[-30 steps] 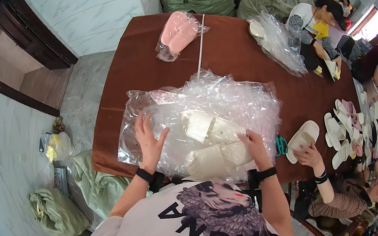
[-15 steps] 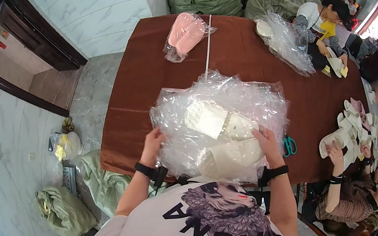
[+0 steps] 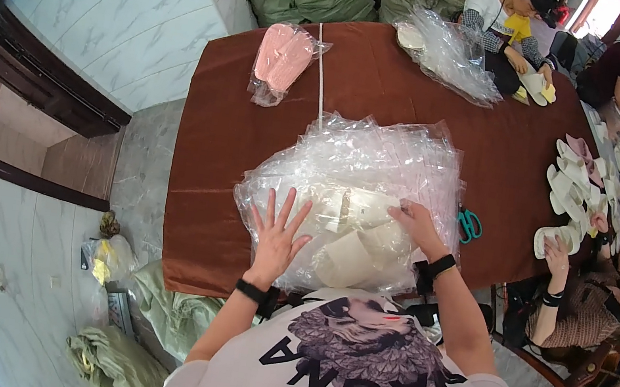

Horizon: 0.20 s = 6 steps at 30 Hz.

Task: The recorder is trimming threads from white slippers and packing them into plastic bags at a work table.

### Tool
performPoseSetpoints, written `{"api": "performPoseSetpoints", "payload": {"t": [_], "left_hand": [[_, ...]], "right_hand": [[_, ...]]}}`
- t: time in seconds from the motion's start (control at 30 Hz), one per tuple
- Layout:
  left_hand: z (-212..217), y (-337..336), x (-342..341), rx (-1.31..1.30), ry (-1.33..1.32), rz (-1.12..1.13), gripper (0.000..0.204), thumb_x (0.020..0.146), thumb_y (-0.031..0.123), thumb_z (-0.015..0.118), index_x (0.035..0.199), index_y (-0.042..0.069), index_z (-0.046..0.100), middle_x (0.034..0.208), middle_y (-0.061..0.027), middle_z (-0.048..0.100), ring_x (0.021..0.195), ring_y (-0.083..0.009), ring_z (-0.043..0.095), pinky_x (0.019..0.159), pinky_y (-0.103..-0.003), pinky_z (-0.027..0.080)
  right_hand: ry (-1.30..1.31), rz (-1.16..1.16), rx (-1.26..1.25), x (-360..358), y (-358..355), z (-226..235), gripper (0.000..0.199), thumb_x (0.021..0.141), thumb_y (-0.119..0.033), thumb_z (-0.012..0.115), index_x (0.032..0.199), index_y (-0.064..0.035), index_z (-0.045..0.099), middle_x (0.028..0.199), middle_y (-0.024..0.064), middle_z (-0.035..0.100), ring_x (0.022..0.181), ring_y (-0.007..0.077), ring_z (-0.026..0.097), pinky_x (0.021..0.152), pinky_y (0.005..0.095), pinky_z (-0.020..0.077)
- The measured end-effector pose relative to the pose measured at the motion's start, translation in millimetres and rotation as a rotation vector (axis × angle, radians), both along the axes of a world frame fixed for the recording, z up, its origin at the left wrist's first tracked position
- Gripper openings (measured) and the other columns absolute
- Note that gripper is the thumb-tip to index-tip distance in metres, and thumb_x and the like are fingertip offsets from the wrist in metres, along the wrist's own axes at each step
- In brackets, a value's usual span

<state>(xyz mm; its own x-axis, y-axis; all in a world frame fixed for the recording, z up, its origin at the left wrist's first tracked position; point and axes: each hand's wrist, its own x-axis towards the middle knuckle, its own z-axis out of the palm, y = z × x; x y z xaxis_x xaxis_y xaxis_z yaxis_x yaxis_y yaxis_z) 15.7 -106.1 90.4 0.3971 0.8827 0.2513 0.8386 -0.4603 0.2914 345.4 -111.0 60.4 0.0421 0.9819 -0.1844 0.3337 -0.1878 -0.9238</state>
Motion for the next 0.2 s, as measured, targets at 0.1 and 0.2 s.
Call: {"api": "performPoseSetpoints", "payload": {"t": [0.1, 0.2], "left_hand": [[-73, 14, -11, -0.126, 0.124, 0.058, 0.068, 0.090, 0.041, 0.058, 0.151, 0.025, 0.031, 0.158, -0.0079, 0.023, 0.147, -0.0381, 0.008, 0.110, -0.070, 0.000], [-118, 13, -34, -0.233, 0.249, 0.213, 0.077, 0.088, 0.054, 0.057, 0.153, 0.026, 0.027, 0.161, -0.0066, 0.016, 0.148, -0.0367, 0.004, 0.109, -0.071, -0.002]], "right_hand": [[-0.150, 0.037, 0.021, 11, 5, -16, 0.031, 0.089, -0.029, 0.067, 0.086, 0.0014, 0.061, 0.072, 0.0034, 0.058, 0.068, 0.0088, 0.049, 0.063, 0.0291, 0.0435], [-0.128, -0.026, 0.009, 37, 1, -11, 0.032, 0.090, -0.031, 0.066, 0.088, 0.0008, 0.062, 0.070, 0.0047, 0.058, 0.067, 0.0104, 0.049, 0.062, 0.0295, 0.0433]]}}
